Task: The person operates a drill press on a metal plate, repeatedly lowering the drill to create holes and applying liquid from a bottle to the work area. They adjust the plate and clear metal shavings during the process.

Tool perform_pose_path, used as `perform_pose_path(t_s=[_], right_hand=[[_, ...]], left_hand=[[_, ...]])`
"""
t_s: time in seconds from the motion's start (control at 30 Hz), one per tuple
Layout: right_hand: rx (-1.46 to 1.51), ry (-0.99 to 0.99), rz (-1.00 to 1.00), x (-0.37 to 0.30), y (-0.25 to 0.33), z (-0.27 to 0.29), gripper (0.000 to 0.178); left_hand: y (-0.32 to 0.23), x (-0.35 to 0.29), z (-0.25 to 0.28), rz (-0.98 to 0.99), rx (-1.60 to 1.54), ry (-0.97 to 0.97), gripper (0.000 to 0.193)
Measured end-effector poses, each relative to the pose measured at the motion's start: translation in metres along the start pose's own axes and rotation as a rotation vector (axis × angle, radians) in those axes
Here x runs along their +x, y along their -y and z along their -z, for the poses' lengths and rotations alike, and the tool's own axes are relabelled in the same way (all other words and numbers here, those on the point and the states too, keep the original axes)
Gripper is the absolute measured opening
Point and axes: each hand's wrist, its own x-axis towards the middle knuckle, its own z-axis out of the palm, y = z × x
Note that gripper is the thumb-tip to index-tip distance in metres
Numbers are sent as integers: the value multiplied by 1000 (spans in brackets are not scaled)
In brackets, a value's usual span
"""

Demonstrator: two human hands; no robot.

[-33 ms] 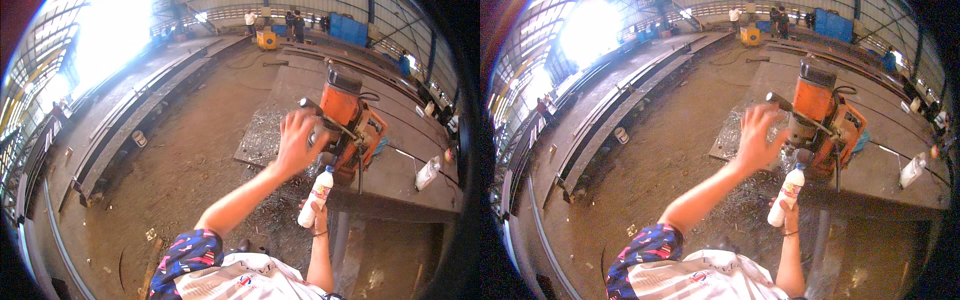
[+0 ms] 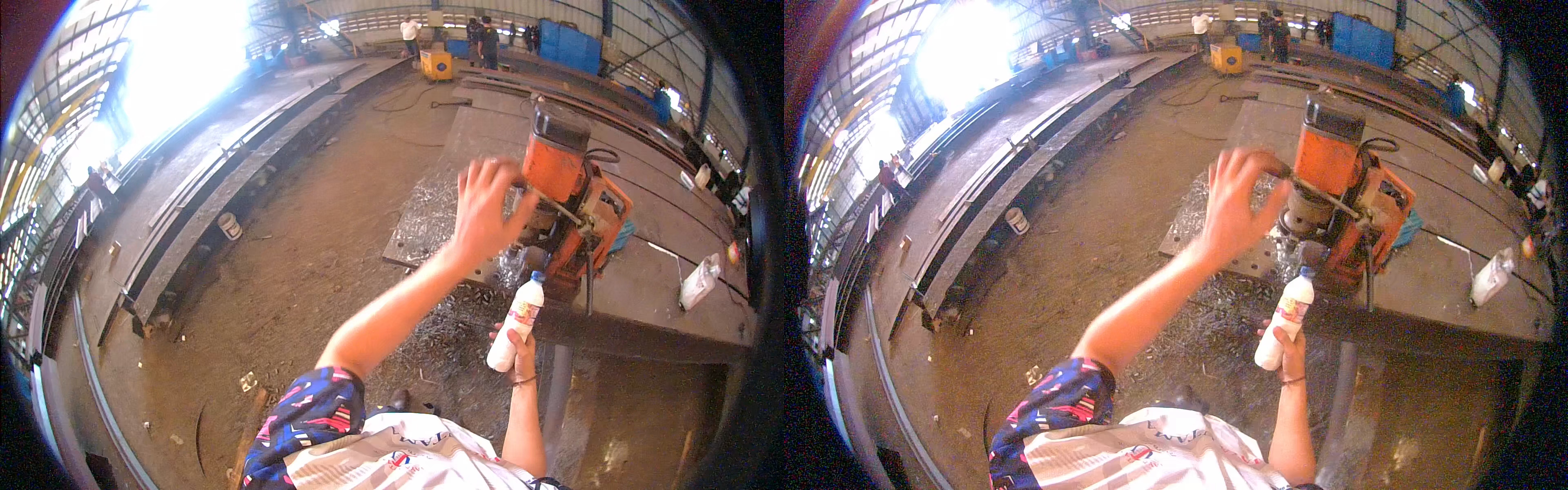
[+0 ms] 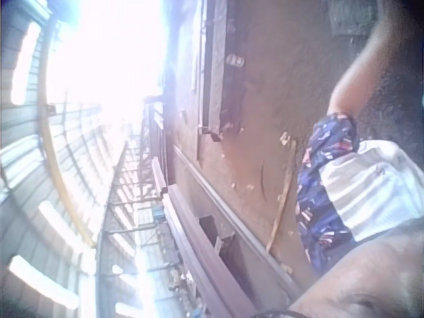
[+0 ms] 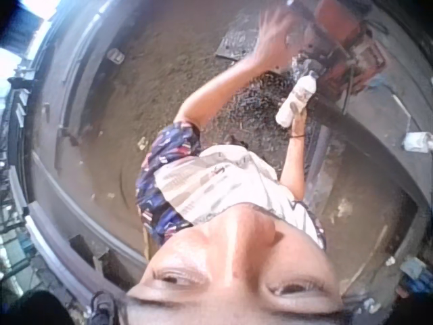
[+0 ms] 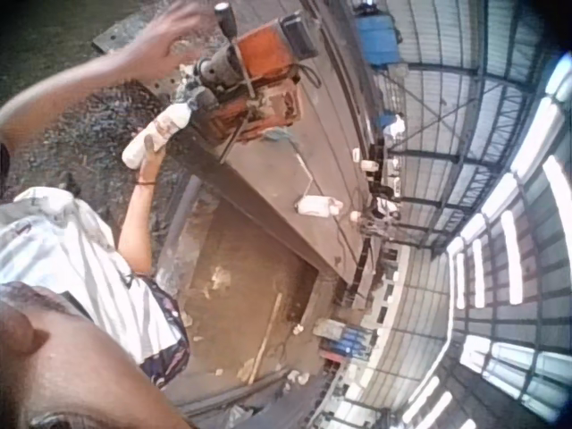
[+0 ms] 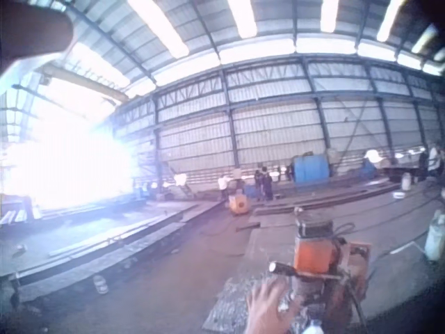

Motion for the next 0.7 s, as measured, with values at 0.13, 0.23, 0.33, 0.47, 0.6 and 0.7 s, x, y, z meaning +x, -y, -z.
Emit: perform_pose_path(t_s=[0.13, 0.23, 0.33, 0.47, 0.6, 0.7], right_hand=[[-39, 10, -51, -3, -4, 20, 41], [-77, 34, -118, -2, -10, 31, 40], [-146, -17, -153, -2, -22, 53, 37], [-273, -4, -175, -5, -36, 80, 34], [-420, -20, -295, -6, -44, 89, 31], [-482, -3, -274, -4, -47, 93, 31]], left_hand=[[20, 79, -22, 124, 176, 226, 47], [50, 94, -42, 349, 354, 562, 67], [65, 89, -66, 424, 497, 735, 82], [65, 92, -84, 497, 579, 634, 86], [83, 94, -90, 594, 677, 691, 86], [83, 96, -89, 557, 795, 693, 86]])
